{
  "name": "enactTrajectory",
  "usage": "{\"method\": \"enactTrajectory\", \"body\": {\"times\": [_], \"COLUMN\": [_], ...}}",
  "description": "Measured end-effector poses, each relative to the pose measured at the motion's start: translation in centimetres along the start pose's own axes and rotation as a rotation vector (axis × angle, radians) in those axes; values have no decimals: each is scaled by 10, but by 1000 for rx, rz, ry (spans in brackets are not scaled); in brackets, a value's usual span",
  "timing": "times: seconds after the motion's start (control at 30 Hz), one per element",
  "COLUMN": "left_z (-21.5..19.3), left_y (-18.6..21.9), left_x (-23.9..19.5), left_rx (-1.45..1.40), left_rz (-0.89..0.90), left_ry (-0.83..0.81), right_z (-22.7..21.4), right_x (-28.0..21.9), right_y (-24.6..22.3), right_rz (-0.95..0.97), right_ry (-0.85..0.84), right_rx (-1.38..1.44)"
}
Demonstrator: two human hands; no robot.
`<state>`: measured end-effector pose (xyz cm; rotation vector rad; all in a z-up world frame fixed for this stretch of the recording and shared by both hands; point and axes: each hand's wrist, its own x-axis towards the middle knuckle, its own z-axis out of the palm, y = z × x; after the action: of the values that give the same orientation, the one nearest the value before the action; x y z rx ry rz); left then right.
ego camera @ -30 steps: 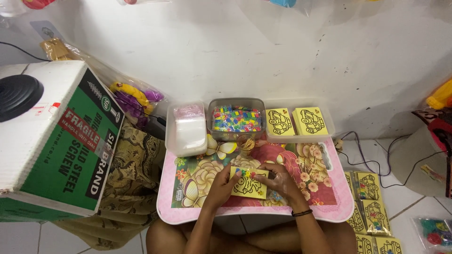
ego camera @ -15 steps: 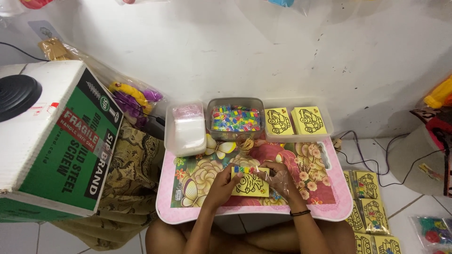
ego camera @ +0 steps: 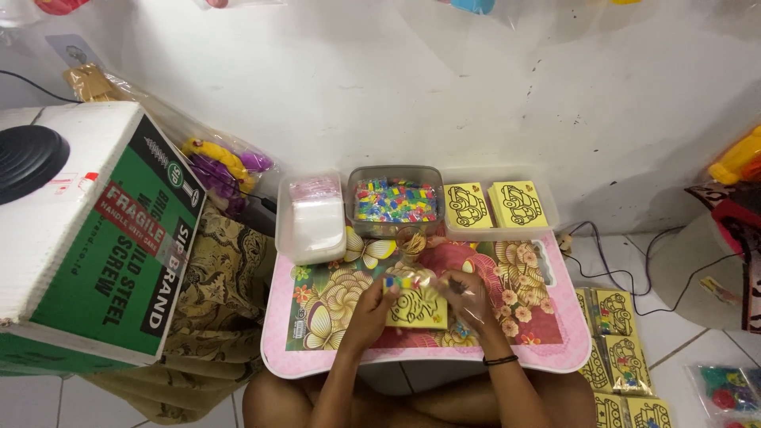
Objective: The person sits on the floor and packs small, colorful puzzle pieces into clear plastic bags. They place a yellow cardboard backing with a printed design into each bag, add the pieces, and then seal the bags. The completed packages are placed on the floor beside them.
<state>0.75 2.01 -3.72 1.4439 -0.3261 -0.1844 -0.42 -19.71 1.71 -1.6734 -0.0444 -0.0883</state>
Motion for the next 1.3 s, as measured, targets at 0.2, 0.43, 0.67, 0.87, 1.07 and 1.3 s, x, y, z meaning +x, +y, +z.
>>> {"method": "enactTrajectory", "body": {"times": [0.2, 0.43, 0.67, 0.87, 1.07, 1.3], "left_z": [9, -3, -2, 0, -6, 0], "left_y": [15, -8, -1, 5, 2, 22], "left_x": [1, 4, 1, 1, 0, -1], "left_rx": [-395, -565, -577, -573, -596, -577], "left_rz": [16, 177, 166, 142, 129, 138], "left_ry": [321, 609, 732, 755, 735, 724], "right_z": [-8, -2, 15, 22, 34, 32], "right_x": [9, 16, 33, 64, 61, 61], "right_y": [43, 27, -66, -69, -84, -91], "right_rz": [34, -134, -148, 28, 52, 6], "right_ry": [185, 130, -100, -411, -350, -326], "right_rx": [216, -22, -480, -1054, -1115, -1110]}}
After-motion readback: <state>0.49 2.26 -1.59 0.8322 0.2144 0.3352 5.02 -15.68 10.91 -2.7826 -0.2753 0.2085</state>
